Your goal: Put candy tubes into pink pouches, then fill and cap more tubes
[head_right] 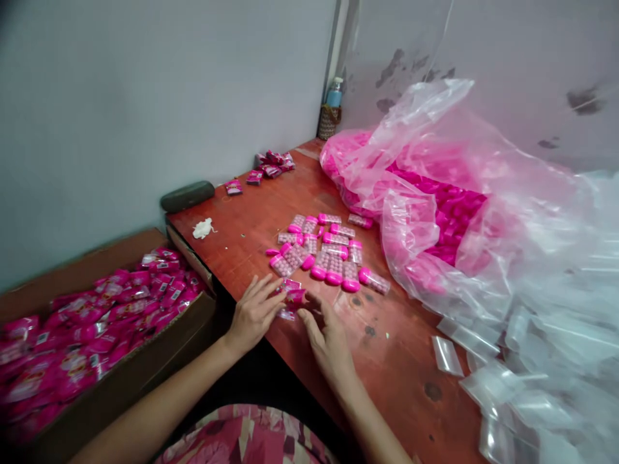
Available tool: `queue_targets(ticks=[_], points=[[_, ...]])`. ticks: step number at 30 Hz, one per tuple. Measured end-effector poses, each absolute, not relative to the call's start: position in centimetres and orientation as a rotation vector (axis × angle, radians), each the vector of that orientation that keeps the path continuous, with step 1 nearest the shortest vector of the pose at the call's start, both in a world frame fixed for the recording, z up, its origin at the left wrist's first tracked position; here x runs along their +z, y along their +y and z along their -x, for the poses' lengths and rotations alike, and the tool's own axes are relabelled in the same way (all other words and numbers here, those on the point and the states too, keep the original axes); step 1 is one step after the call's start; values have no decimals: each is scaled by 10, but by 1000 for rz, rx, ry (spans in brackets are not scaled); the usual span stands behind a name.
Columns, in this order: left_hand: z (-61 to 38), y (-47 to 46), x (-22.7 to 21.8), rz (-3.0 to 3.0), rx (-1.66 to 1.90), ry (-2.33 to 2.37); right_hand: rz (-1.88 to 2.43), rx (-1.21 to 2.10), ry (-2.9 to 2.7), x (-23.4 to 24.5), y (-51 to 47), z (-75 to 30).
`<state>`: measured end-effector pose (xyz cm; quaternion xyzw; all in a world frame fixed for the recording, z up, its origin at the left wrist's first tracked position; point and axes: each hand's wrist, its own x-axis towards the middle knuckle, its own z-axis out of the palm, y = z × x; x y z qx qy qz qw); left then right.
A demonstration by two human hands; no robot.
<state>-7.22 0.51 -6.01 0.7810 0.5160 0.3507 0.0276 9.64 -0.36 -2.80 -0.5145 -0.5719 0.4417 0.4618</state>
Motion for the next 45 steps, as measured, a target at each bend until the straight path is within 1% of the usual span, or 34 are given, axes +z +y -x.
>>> queue_targets(ticks=[2,4,7,9,13,19,21,24,26,28,31,34,38,45], points=[[68,2,-53,-2345,1144,1522,1211,1282,-1256,-27,5,-89],[65,1,-44,-2143,1195,1439,1182,1402,-1113,-27,14,-85],[66,2,-34,-1531,1231,1316,1179,1448,-1041,-24,24,-81],[66,5,-29,-1146,1161,1184,1177,1478,-1029,-21,28,-79],[65,8,-28,-734,1048,1017,1232,1471,-1028,-16,27,-73],[61,4,-33,-670,1016,1097,1328,1392,-1262,-26,29,-87],[61,3,-34,-663,1031,1150,1375,1224,-1443,-25,40,-98],[61,2,-34,-609,1076,1180,1432,791,-1828,-16,68,-111],[62,2,-33,-564,1101,1175,1404,571,-2070,-9,90,-112],[63,1,-34,-503,1135,1173,1365,440,-2238,-2,110,-107],[67,0,-35,-403,1178,1162,1378,329,-2380,5,127,-87],[71,-2,-37,-312,1194,1115,1471,282,-2495,8,132,-64],[78,-5,-37,-234,1222,1040,1576,320,-2499,4,133,-45],[92,3,-35,-91,1343,992,1585,554,-2369,-8,134,-64]])
